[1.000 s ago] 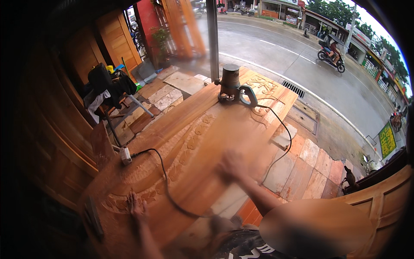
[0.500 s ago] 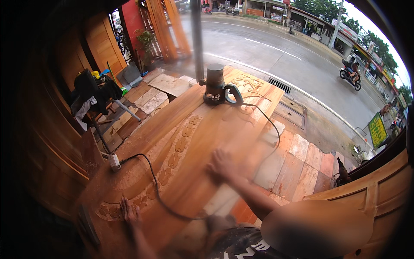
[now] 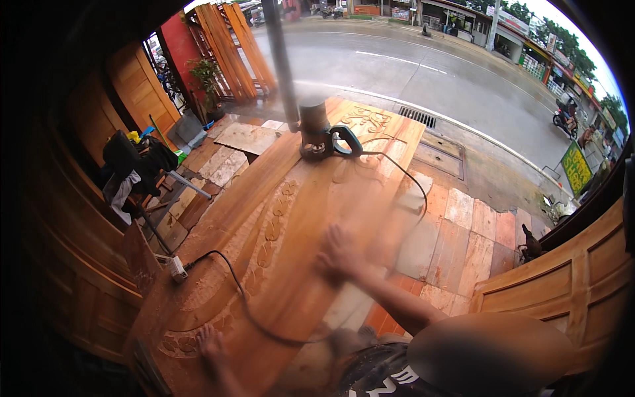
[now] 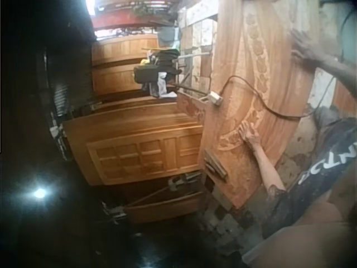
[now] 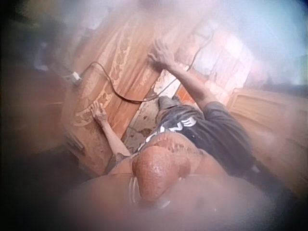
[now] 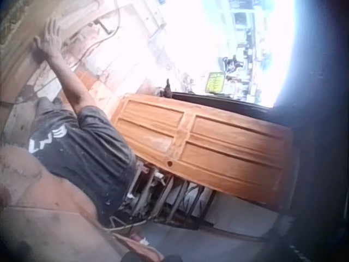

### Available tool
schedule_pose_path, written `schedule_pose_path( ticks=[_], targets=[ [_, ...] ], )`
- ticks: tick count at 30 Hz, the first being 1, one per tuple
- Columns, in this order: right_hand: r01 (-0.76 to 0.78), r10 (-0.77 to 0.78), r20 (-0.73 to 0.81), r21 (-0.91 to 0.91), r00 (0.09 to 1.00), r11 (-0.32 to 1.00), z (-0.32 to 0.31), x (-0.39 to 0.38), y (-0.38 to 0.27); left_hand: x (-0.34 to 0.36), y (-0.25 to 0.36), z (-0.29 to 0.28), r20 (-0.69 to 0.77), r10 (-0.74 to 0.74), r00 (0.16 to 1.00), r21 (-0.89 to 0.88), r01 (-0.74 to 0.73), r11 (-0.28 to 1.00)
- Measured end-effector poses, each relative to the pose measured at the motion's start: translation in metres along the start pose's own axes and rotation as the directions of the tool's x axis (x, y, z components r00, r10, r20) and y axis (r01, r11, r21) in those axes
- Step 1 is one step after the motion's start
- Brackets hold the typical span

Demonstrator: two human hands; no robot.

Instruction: The person carves decorative floral patterns into a large wooden panel using a handheld router, periodically brushing away wood shavings with their hands.

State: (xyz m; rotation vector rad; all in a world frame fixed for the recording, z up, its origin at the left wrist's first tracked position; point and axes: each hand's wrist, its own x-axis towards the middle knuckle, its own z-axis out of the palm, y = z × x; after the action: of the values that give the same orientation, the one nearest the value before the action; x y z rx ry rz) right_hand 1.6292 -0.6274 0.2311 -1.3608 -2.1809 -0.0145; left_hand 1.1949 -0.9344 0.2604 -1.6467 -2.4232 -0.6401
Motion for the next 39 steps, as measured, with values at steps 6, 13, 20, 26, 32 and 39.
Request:
schedule_pose_path(
  ticks=[6, 13, 20, 26, 32, 39],
  targets=[
    [0.0, 0.012, 0.281, -0.043, 0.96, 0.999, -0.009, 0.003, 0.005, 0.001, 0.023, -0.001, 0.029, -0.066, 0.997, -0.102, 0.068, 0.992],
    [0.014, -0.019, 0.079, 0.063, 0.997, 0.998, 0.01, -0.002, -0.003, -0.003, -0.005, 0.002, 0.103, -0.088, 0.991, -0.057, 0.095, 0.994],
    [0.064, -0.073, 0.231, 0.046, 0.97, 0.997, 0.011, -0.001, -0.008, -0.016, -0.021, 0.006, -0.141, -0.084, 0.986, -0.092, 0.071, 0.993],
    [-0.048, 0.017, 0.271, 0.108, 0.962, 0.993, 0.012, -0.005, -0.008, -0.004, 0.004, -0.006, -0.165, -0.074, 0.984, -0.074, 0.062, 0.995],
    [0.04, -0.052, 0.198, 0.065, 0.979, 0.997, -0.024, 0.001, -0.007, 0.0, 0.021, -0.009, -0.187, -0.089, 0.978, -0.08, 0.075, 0.994],
    [0.059, -0.059, -0.001, 0.026, 0.998, 0.998, -0.025, 0.002, -0.014, -0.001, 0.001, 0.0, -0.022, -0.111, 0.994, -0.103, 0.108, 0.989]
  ],
)
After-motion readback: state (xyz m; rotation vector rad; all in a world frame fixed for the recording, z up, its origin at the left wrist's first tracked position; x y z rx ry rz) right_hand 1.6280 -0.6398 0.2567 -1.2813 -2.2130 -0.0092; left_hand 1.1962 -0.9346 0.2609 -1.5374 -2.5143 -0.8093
